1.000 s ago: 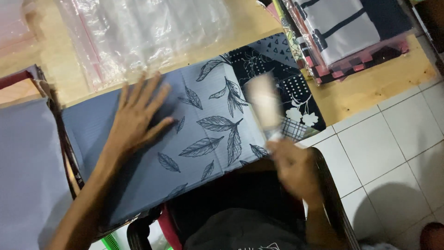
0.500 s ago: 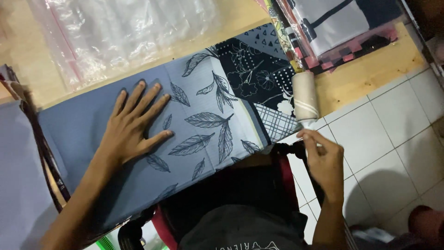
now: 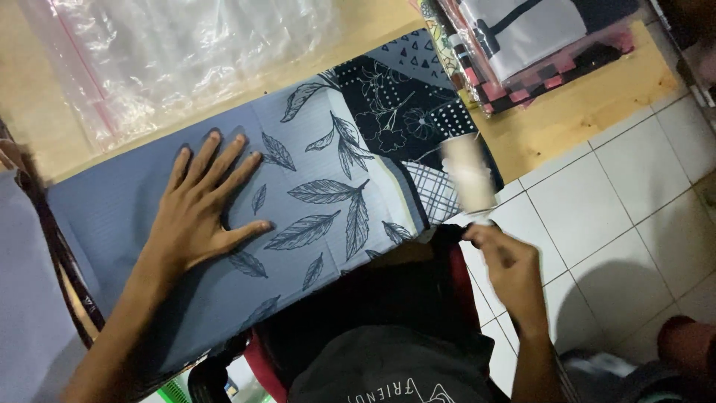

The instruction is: Using a lint roller to clean a piece of patterned fabric on a table

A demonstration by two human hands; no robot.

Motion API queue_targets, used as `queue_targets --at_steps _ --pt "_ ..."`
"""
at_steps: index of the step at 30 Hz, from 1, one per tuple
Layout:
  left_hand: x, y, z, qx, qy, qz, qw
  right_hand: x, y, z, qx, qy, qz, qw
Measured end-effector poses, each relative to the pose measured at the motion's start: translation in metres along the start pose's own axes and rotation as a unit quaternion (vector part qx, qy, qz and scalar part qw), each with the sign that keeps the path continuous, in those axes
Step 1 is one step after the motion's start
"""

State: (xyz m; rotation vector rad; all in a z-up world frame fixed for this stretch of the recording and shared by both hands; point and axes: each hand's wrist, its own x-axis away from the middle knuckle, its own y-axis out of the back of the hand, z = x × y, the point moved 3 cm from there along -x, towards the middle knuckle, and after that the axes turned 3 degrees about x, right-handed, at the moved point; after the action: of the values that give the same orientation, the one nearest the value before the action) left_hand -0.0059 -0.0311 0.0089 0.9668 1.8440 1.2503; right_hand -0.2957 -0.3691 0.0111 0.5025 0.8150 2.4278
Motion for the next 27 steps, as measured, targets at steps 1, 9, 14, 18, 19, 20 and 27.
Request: queue_targets --at_steps 1,9,14,18,19,20,27 --pt "0.000 0.000 0.001 0.000 0.000 -0.002 1.000 -0.002 0.006 -0.003 0.000 0.001 -0.001 1.000" --pt "0.027 -0.014 -0.069 -0.036 0.112 -0.035 0.992 0.035 -0.031 0.027 -0.033 0.180 0.016 0.983" --pt "0.049 -0.025 -0.093 0.004 0.179 -0.023 0.984 0.033 -0.057 0.035 -0.086 0.148 0.139 0.975" --pt "0.051 -0.023 -0.094 -0.005 0.193 -0.034 0.981 0.005 -0.014 -0.019 -0.014 0.078 0.054 0.995" --pt "0.050 -0.022 -0.094 -0.006 0.190 -0.035 0.981 0.001 -0.006 -0.012 -0.016 0.078 0.051 0.996" --pt "0.049 -0.020 -0.094 -0.008 0.191 -0.035 0.981 -0.004 0.006 -0.007 -0.002 0.047 0.002 0.999" --pt "0.049 -0.021 -0.097 -0.007 0.197 -0.047 0.979 0.025 -0.048 0.009 -0.070 0.143 0.032 0.987"
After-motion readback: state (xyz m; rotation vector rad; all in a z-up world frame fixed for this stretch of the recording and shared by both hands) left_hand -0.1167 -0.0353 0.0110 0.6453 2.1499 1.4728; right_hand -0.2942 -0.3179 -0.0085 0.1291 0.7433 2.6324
